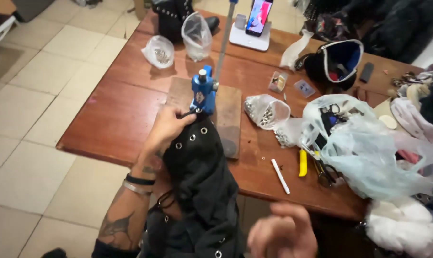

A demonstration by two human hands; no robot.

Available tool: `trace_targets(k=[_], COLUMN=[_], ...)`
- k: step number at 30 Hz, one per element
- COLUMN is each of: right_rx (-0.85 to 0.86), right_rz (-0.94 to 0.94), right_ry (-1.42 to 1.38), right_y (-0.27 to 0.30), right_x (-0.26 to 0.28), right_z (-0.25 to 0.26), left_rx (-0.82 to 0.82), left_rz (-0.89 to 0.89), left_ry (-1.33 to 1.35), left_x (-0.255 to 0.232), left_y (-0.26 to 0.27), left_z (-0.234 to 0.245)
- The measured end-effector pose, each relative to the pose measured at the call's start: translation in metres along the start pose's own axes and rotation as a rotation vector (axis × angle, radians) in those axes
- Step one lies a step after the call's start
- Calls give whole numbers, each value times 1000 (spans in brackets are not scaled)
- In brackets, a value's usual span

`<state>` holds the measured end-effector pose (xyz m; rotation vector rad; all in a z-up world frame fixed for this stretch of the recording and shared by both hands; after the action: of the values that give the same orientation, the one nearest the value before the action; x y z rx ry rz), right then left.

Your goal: Install metal eyelets into a black garment using a manual eyelet press.

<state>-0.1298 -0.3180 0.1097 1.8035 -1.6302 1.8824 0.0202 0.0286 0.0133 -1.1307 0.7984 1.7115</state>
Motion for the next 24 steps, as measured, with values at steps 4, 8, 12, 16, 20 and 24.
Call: trace_targets(k=[4, 8, 12, 16, 20, 24], right_rx=[-484, -524, -464, -446, -353, -332], right_rz=[-407, -566, -594, -539, -404, -454], right_ry=[133, 244, 421, 566, 607, 600], right_y=[41, 41, 9, -44, -105, -147], right_x=[-48, -72, -96, -134, -179, -210], right_z=[38, 46, 49, 63, 68, 50], left_rx=[43, 145, 160, 169, 123, 8], left_rz=[-14, 159, 139, 89, 10, -85], left_ry=[281, 774, 842, 770, 611, 353], left_x=[16, 18, 13, 22, 23, -4], left_y=[-7, -8, -1, -5, -2, 12], left_z=[-11, -20, -18, -15, -10, -3])
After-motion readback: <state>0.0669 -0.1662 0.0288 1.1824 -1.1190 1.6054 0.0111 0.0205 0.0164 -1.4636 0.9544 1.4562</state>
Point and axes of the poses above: each hand's wrist, its own y-axis away from the middle knuckle, its own z-axis out of the back of the hand, x = y × z, the point moved 2 cm from there along -y, towards the middle knuckle, and after that the axes turned 2 degrees about y, right-handed, at the moved point
